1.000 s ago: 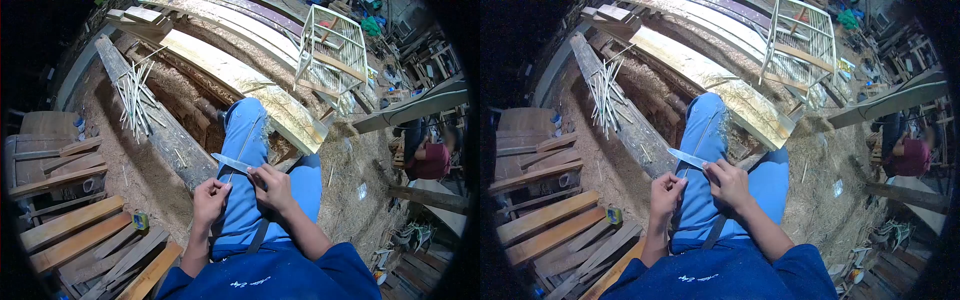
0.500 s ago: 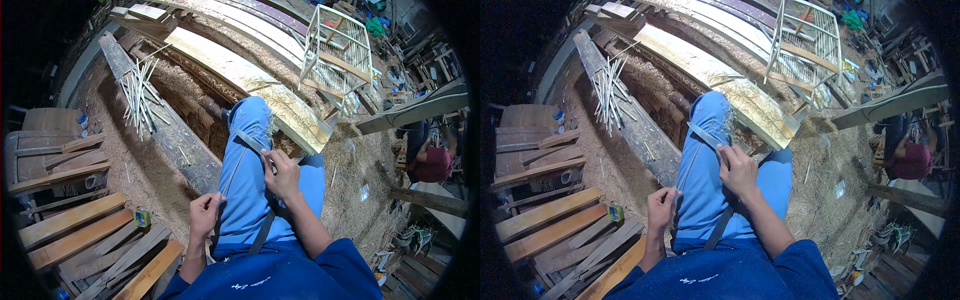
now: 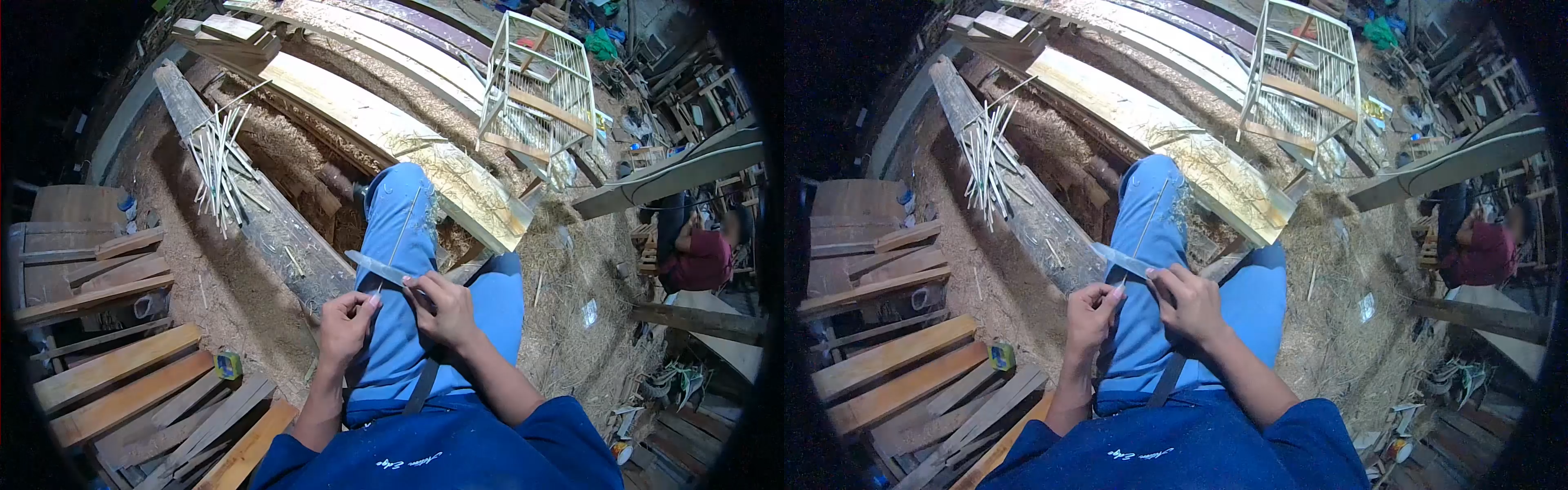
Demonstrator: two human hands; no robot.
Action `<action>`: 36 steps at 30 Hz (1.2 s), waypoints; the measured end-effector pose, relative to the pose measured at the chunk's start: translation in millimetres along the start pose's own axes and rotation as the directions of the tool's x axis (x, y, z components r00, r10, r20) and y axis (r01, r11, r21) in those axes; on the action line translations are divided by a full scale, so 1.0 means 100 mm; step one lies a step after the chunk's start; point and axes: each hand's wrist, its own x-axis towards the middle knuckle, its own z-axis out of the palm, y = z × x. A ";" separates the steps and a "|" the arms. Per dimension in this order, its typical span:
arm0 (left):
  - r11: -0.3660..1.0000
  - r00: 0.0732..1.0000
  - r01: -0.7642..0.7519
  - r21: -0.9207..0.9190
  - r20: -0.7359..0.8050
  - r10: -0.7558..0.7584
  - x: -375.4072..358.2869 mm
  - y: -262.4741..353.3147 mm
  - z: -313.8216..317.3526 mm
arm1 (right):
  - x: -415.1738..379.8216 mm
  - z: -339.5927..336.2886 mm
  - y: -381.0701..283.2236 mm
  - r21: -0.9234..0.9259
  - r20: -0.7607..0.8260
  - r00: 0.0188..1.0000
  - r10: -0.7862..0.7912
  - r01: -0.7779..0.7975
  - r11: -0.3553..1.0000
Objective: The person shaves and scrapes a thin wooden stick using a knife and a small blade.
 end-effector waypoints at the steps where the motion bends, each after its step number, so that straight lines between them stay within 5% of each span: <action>1: 1.000 1.000 0.001 0.000 -0.001 -0.001 -0.02 -0.03 -0.02 | 0.01 0.01 0.01 -0.006 -0.027 0.999 0.018 -0.019 1.000; 11: 0.994 0.995 0.102 0.038 -0.012 -0.101 -0.51 -0.13 -0.26 | 0.12 0.05 0.17 -0.079 -0.067 0.988 0.137 -0.142 0.987; 16: 0.988 0.988 0.136 -0.072 -0.066 -0.141 -0.68 -0.18 -0.36 | 0.20 0.14 0.27 -0.054 -0.163 0.986 0.040 -0.050 0.997; 25: 0.998 0.998 -0.020 0.051 -0.052 0.023 0.18 0.12 0.05 | 0.22 0.11 0.12 0.108 -0.075 0.997 -0.032 0.040 0.993; 36: 1.000 1.000 0.000 -0.007 0.000 0.000 0.23 0.07 0.14 | 0.19 0.08 0.15 -0.027 -0.104 0.995 0.008 -0.011 1.000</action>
